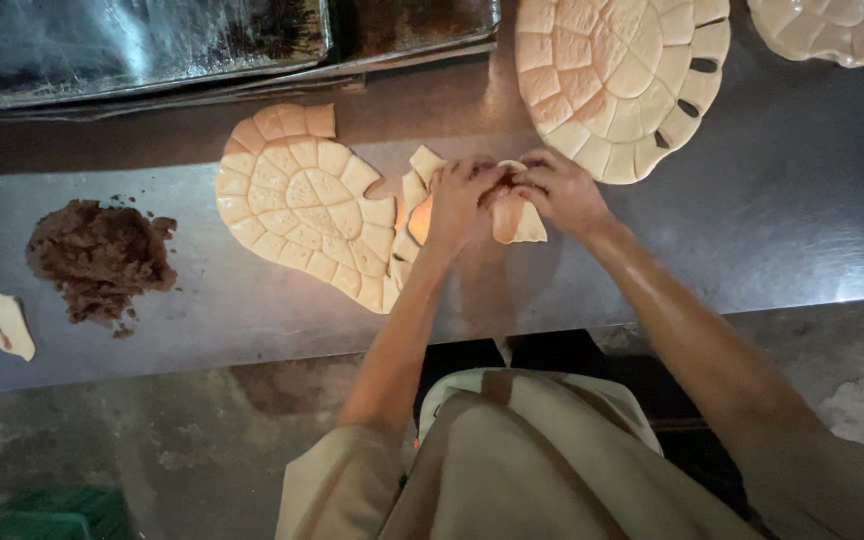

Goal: The person tears small pieces from a large flattened sheet of dough on a stainless steel table, rolls each piece between their hands into a short log, and places the shaped dough pieces onto a dark baking tray. Other workers at the same table shape and tray dough pieces alongside them.

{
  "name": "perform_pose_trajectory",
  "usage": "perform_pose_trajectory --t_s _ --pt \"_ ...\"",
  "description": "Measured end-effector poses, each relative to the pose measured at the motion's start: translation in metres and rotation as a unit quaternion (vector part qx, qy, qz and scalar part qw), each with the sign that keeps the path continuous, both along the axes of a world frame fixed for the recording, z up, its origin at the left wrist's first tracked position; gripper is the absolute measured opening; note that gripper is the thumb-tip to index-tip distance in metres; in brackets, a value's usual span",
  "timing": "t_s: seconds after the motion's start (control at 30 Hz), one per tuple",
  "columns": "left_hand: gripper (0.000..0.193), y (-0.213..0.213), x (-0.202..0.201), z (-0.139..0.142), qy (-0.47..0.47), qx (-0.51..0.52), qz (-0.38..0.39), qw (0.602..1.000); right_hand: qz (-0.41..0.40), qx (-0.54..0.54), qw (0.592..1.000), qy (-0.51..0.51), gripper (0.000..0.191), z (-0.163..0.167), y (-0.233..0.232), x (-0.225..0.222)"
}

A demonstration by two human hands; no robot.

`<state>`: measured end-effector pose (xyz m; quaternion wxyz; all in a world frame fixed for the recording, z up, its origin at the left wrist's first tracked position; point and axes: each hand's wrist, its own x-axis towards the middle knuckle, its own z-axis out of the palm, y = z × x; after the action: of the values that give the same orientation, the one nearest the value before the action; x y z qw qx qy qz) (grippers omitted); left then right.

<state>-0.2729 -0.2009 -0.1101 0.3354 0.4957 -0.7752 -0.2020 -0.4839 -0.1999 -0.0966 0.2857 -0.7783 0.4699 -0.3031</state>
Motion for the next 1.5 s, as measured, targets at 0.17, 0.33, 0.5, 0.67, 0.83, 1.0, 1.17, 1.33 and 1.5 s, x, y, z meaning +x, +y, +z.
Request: perform_pose_trajectory --t_s 0.17,0.33,0.5,0.67,0.83,1.0,1.17,1.33,1.5 --pt "0.024 0.002 0.0 0.008 -0.002 0.028 0.009 1.0 -0.039 -0.033 0.999 0.019 0.011 -0.011 0.004 0.003" --pt "0.031 -0.007 0.001 0.002 0.002 0.012 -0.007 1.0 -0.024 -0.004 0.998 0.051 0.035 -0.011 -0.007 -0.001" --pt "0.02 -0.022 -0.005 -0.001 0.051 0.095 0.01 0.994 -0.006 0.086 0.995 0.057 0.029 -0.005 -0.024 -0.004" --pt "0.023 -0.026 -0.011 0.007 0.055 0.155 0.02 0.986 0.03 0.077 0.995 0.062 0.028 -0.009 -0.031 -0.001" --pt "0.017 -0.019 -0.012 0.008 0.077 0.164 0.031 0.983 0.035 0.032 0.996 0.079 0.021 -0.015 -0.026 0.0" --pt "0.016 -0.002 -0.013 0.008 0.086 0.079 0.016 0.993 0.015 -0.034 0.997 0.075 0.018 -0.016 -0.01 0.001" --pt "0.023 0.013 -0.015 0.008 0.112 0.077 0.018 0.991 0.014 -0.083 0.993 0.08 0.013 -0.016 0.0 0.0" --pt "0.021 0.012 -0.015 0.0 0.066 0.091 0.026 0.993 -0.002 -0.099 0.993 0.062 0.01 -0.014 0.0 0.001" --pt "0.019 0.012 -0.016 -0.007 0.002 0.011 0.019 1.0 -0.003 -0.093 0.994 0.064 0.016 -0.008 0.001 0.003"
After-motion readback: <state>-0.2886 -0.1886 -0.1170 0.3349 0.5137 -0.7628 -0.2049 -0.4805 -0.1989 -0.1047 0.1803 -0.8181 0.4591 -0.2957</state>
